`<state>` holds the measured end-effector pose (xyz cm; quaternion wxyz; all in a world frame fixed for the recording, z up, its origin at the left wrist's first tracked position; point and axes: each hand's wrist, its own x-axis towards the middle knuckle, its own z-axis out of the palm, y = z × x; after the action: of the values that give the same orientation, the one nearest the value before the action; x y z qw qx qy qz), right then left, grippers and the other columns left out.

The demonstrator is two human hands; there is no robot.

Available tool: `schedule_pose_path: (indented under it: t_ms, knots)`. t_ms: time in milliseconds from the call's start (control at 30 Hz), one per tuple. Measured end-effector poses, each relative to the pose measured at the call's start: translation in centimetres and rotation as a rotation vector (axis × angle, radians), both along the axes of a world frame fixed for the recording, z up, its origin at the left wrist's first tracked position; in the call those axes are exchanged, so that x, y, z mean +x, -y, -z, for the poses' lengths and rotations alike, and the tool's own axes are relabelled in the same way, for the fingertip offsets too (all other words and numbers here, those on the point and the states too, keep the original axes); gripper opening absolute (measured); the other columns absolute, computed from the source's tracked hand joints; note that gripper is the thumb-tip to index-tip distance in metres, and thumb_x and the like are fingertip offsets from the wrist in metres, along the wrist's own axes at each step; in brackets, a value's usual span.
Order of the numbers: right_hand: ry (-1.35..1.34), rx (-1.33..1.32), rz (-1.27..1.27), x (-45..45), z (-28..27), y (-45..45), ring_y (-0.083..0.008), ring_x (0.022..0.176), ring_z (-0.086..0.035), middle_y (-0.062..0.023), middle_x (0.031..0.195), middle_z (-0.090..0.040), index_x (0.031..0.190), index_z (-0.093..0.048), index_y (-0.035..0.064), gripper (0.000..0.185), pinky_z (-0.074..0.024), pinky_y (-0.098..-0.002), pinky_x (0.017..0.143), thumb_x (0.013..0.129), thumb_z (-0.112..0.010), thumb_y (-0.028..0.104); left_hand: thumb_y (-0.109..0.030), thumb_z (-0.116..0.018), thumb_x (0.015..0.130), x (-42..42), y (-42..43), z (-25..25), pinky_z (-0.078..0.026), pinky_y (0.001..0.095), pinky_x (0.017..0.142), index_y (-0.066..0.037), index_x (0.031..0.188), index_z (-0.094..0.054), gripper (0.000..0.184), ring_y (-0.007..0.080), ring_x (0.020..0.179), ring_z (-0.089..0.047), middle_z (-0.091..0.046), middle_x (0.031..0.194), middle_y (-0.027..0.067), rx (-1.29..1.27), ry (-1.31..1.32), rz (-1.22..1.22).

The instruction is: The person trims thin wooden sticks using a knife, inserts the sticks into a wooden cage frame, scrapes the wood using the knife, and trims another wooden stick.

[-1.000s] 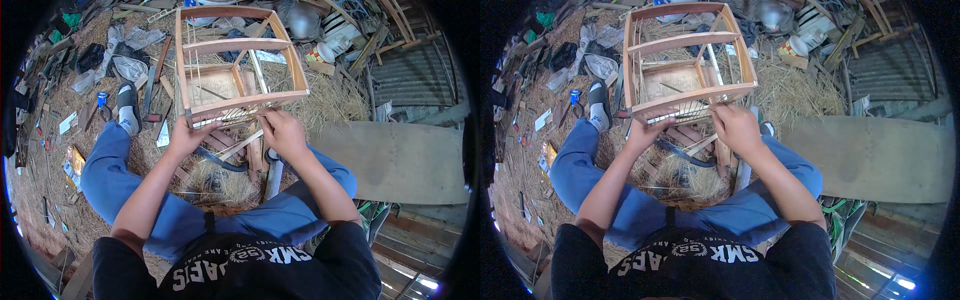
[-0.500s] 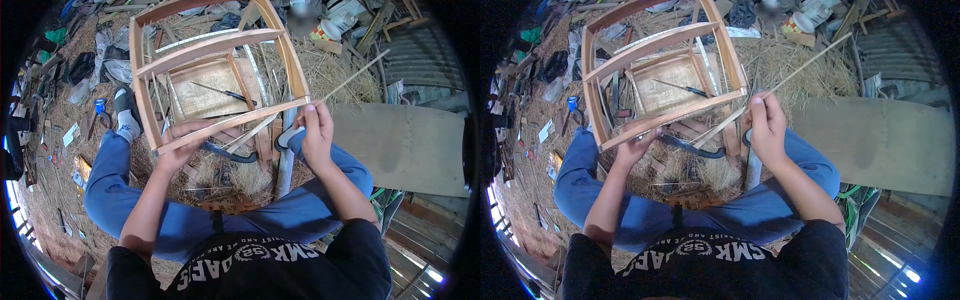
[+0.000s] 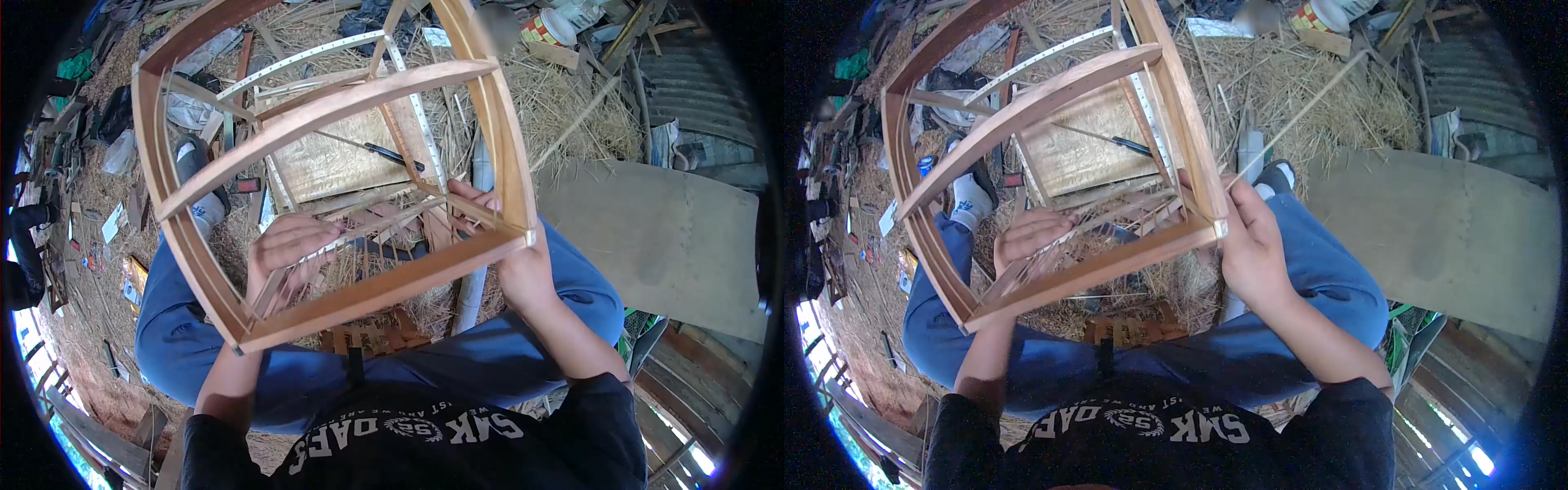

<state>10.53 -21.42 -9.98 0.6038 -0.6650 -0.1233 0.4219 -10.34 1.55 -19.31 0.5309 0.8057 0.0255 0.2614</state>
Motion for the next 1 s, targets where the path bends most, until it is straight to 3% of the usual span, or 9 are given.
schedule_pose_path:
  t_ms: [133, 233, 433, 533, 700, 1000]
  knots:
    - [-0.001, 0.058, 0.096, -0.9, 0.1, -0.7, -0.0084, 0.092, -0.061, -0.0042, 0.109, -0.068, 0.133, -0.059, 0.0009, 0.033, -0.0498, -0.0262, 0.083, 0.112, -0.045, 0.022, -0.007, -0.083, 0.077, 0.0, -0.2, -0.6, -0.053, 0.0429, 0.094, -0.002, 0.104, -0.078, 0.028, 0.0295, 0.102, -0.073, -0.078, 0.107, 0.0128, 0.039, -0.048, -0.007]
    - [0.16, 0.116, 0.06, -1.0, 0.7, 0.0, -0.0067, 0.091, -0.058, -0.003, 0.108, -0.067, 0.127, -0.06, 0.0005, 0.029, -0.0479, -0.0254, 0.082, 0.111, -0.046, 0.019, -0.011, -0.083, 0.078, 0.0, -0.4, 0.1, -0.055, 0.0422, 0.092, -0.004, 0.103, -0.078, 0.027, 0.0295, 0.1, -0.074, -0.078, 0.105, 0.0119, 0.06, -0.046, -0.009]
    - [0.138, -0.058, -0.117, 0.0, 1.0, 1.9, -0.0068, 0.097, -0.051, -0.0048, 0.114, -0.065, 0.11, -0.059, 0.0007, 0.017, -0.0436, -0.0254, 0.088, 0.11, -0.046, 0.012, -0.014, -0.084, 0.079, 0.1, -0.3, 0.7, -0.057, 0.0405, 0.087, -0.003, 0.103, -0.077, 0.027, 0.03, 0.094, -0.074, -0.078, 0.102, 0.0122, 0.047, -0.036, 0.002]
    - [0.187, -0.031, -0.116, -0.2, 0.4, 1.5, -0.0091, 0.104, -0.055, -0.0089, 0.117, -0.067, 0.108, -0.059, 0.0003, 0.017, -0.0442, -0.0272, 0.093, 0.11, -0.045, 0.01, -0.015, -0.083, 0.081, 0.2, -0.4, 0.8, -0.058, 0.0397, 0.085, -0.003, 0.104, -0.077, 0.027, 0.0303, 0.093, -0.074, -0.078, 0.101, 0.0131, 0.043, -0.034, 0.008]
    - [0.026, 0.011, -0.038, 0.1, -2.2, 1.0, -0.0182, 0.121, -0.059, -0.0177, 0.126, -0.067, 0.107, -0.06, -0.0018, 0.019, -0.0424, -0.0332, 0.107, 0.109, -0.044, 0.009, -0.014, -0.081, 0.082, 0.5, -0.6, 1.0, -0.058, 0.04, 0.083, -0.002, 0.107, -0.075, 0.028, 0.031, 0.094, -0.074, -0.078, 0.1, 0.0145, 0.047, -0.007, 0.009]
    - [0.103, -0.055, -0.039, 0.4, -1.9, 2.3, -0.0146, 0.103, -0.061, -0.0114, 0.116, -0.068, 0.109, -0.061, -0.0015, 0.021, -0.0462, -0.0308, 0.094, 0.11, -0.044, 0.011, -0.01, -0.078, 0.084, 0.4, -0.8, 1.5, -0.057, 0.0412, 0.082, 0.001, 0.11, -0.073, 0.029, 0.035, 0.093, -0.074, -0.076, 0.101, 0.0192, 0.047, -0.005, 0.028]
